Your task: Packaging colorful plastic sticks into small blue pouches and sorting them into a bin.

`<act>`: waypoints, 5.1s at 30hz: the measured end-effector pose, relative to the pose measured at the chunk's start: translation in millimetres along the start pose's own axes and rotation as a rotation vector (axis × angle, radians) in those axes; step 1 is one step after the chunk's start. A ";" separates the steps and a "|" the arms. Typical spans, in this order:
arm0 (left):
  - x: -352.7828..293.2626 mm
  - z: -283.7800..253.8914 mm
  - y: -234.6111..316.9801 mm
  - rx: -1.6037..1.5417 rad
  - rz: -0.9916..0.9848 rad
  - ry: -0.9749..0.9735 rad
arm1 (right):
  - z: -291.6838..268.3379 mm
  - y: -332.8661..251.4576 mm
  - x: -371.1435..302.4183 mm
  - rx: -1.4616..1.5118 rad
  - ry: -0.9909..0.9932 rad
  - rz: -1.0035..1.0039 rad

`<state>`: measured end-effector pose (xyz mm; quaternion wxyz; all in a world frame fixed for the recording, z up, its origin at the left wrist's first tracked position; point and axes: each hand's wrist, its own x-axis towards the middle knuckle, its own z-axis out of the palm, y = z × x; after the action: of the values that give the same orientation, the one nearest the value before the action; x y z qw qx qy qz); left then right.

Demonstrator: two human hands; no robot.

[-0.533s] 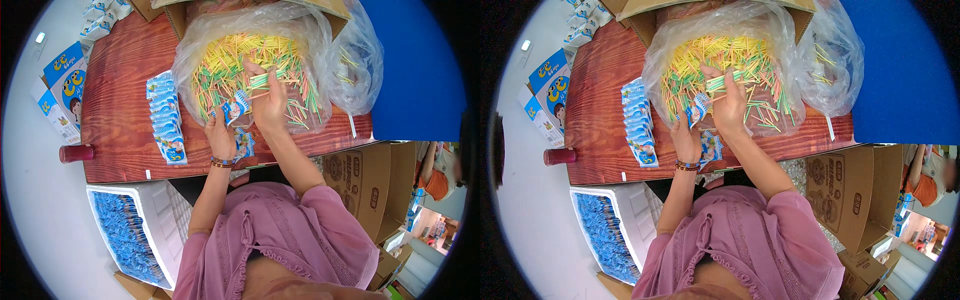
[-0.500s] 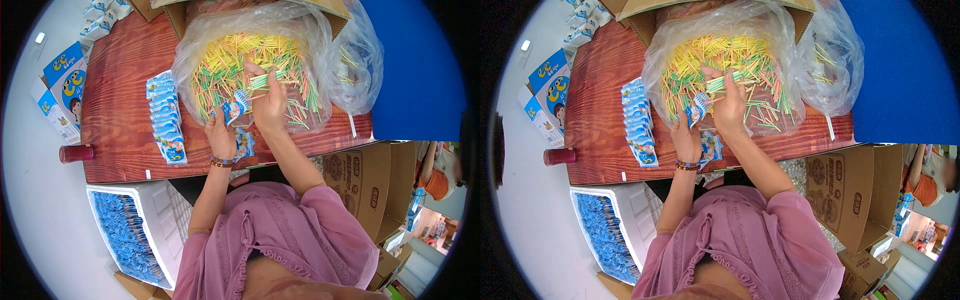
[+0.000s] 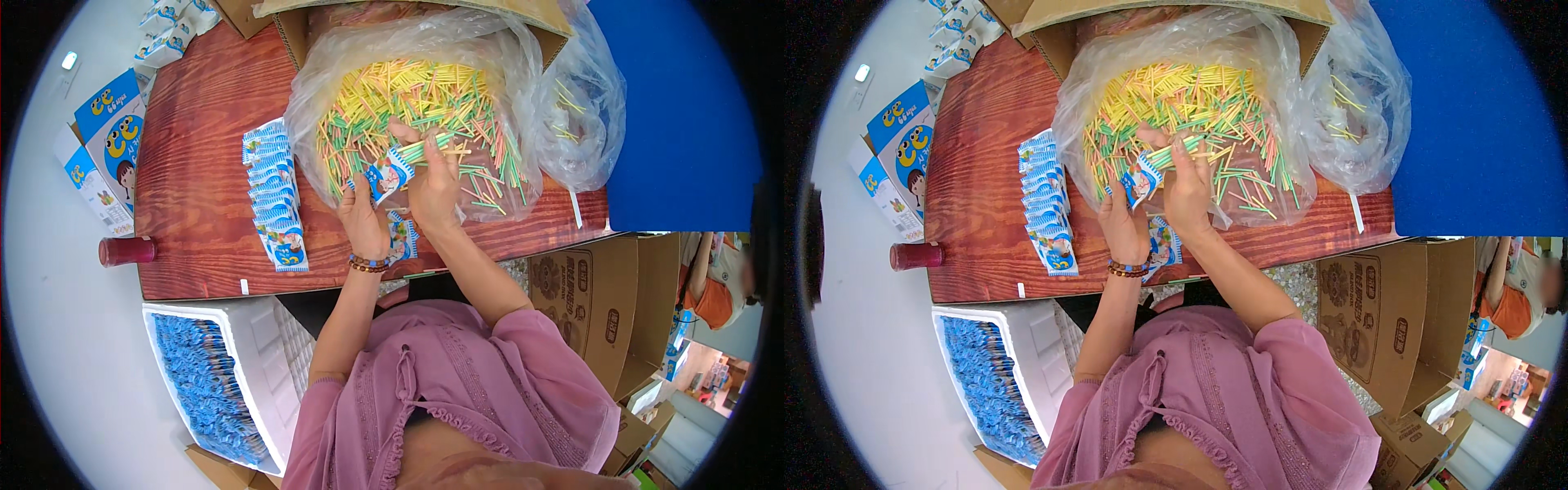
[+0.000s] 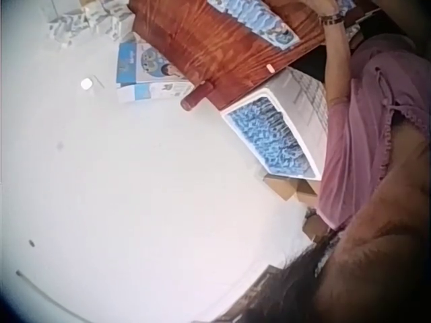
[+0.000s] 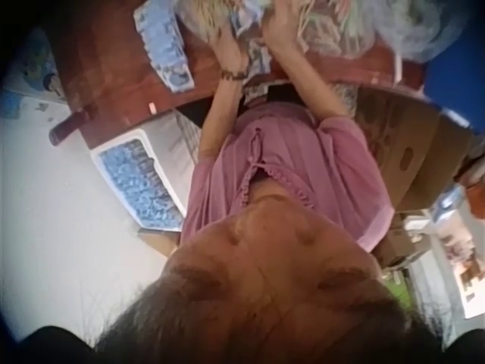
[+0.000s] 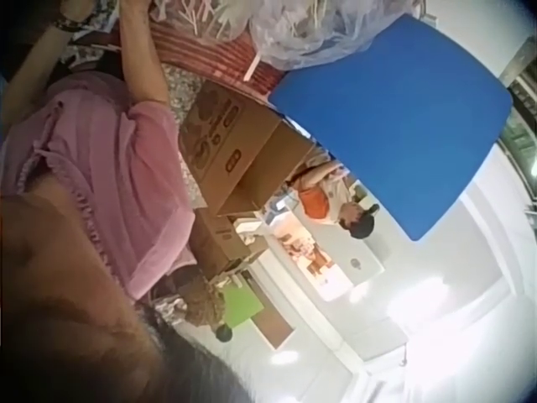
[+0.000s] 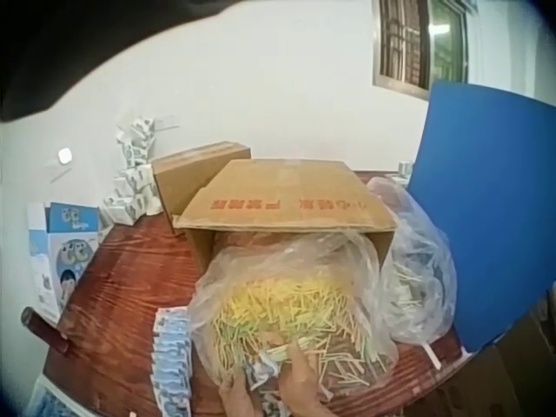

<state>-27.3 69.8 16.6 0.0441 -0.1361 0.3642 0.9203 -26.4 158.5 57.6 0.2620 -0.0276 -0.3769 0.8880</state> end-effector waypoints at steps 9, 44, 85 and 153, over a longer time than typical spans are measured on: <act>12.0 -7.4 -3.2 0.031 0.032 -0.065 | -5.8 8.4 0.9 -0.087 -0.206 0.096; 22.1 -26.4 14.5 -0.343 -0.084 -0.317 | -33.7 -31.8 34.8 -0.689 -0.383 0.191; -63.9 -167.7 79.1 1.631 0.775 0.379 | -11.4 22.0 -29.8 -1.445 -0.742 0.090; -37.0 -71.4 42.0 0.123 -0.032 -0.024 | -92.5 -35.2 19.4 -1.095 -0.850 0.043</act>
<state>16.2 -9.0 4.8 0.0717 -0.1279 0.4173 0.8969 -4.6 248.9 18.5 0.0224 0.1869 -0.8401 0.5087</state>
